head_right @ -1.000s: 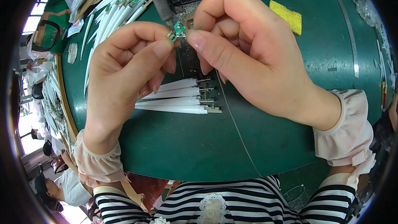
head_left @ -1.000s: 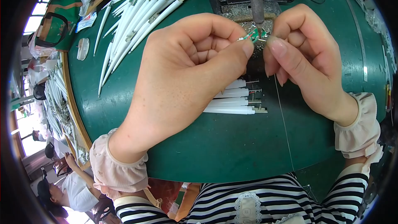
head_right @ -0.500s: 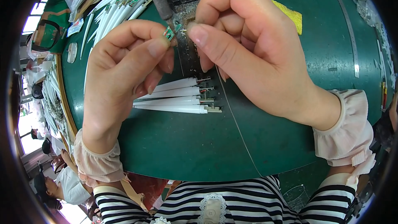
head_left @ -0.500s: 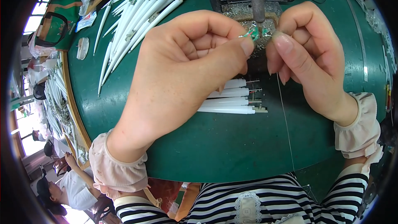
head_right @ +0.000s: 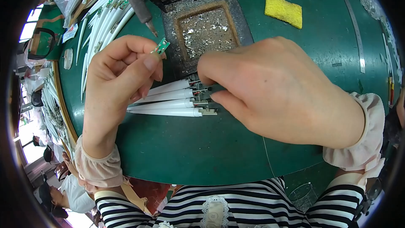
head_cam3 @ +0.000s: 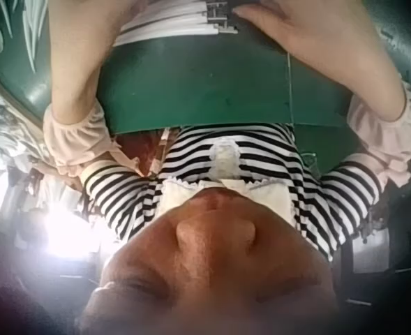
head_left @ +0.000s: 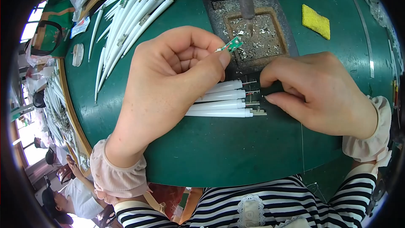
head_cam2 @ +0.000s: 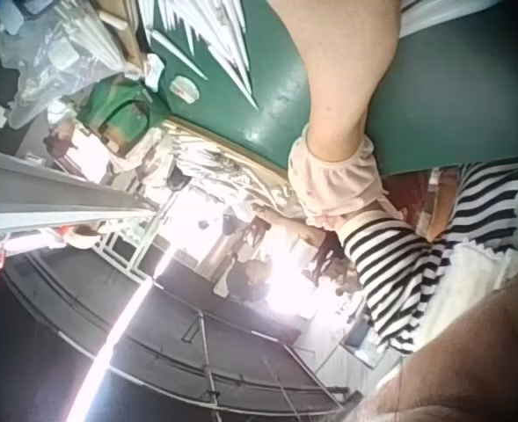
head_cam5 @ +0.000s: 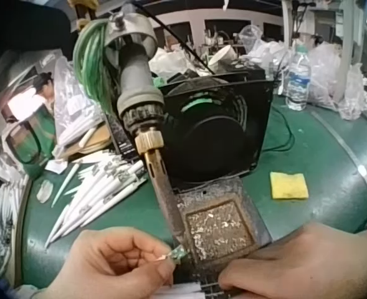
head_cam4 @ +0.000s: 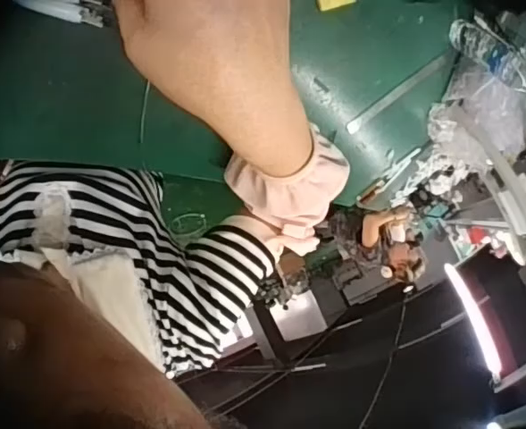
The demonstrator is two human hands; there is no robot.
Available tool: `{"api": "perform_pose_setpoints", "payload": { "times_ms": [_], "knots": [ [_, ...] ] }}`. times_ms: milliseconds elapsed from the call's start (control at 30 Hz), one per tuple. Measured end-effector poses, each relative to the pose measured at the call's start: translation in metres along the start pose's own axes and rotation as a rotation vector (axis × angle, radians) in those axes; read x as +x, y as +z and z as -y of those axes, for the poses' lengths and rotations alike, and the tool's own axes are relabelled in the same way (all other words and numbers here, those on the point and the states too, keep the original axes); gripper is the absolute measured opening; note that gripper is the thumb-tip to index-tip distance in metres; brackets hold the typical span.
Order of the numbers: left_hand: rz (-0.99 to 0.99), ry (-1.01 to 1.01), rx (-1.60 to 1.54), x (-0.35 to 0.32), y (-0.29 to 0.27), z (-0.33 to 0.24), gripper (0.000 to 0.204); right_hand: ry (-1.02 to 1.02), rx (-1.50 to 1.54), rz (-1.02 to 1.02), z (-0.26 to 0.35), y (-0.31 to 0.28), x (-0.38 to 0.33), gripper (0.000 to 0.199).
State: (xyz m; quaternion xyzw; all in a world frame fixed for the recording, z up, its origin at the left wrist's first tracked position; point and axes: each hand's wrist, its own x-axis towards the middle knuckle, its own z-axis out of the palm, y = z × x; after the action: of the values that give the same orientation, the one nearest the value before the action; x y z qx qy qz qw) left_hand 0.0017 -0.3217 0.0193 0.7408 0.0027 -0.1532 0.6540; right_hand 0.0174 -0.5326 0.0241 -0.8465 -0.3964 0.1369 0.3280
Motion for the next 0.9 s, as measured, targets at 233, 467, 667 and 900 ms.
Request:
{"api": "perform_pose_setpoints", "payload": {
  "times_ms": [233,467,667,900],
  "knots": [
    [0.013,0.010,0.036,0.001,0.001,0.001,0.012,-0.035,-0.025,-0.066,-0.007,0.013,-0.001,0.014],
    [0.011,-0.001,0.043,0.000,0.002,0.001,0.012,0.159,0.224,0.056,-0.001,0.000,0.005,0.008],
    [0.002,-0.018,0.046,-0.001,0.002,0.001,0.013,0.491,0.595,0.212,0.000,-0.008,0.010,0.007],
    [0.009,-0.025,0.042,-0.001,0.002,0.001,0.013,0.546,0.763,0.244,-0.005,-0.007,0.012,0.008]
  ]
}}
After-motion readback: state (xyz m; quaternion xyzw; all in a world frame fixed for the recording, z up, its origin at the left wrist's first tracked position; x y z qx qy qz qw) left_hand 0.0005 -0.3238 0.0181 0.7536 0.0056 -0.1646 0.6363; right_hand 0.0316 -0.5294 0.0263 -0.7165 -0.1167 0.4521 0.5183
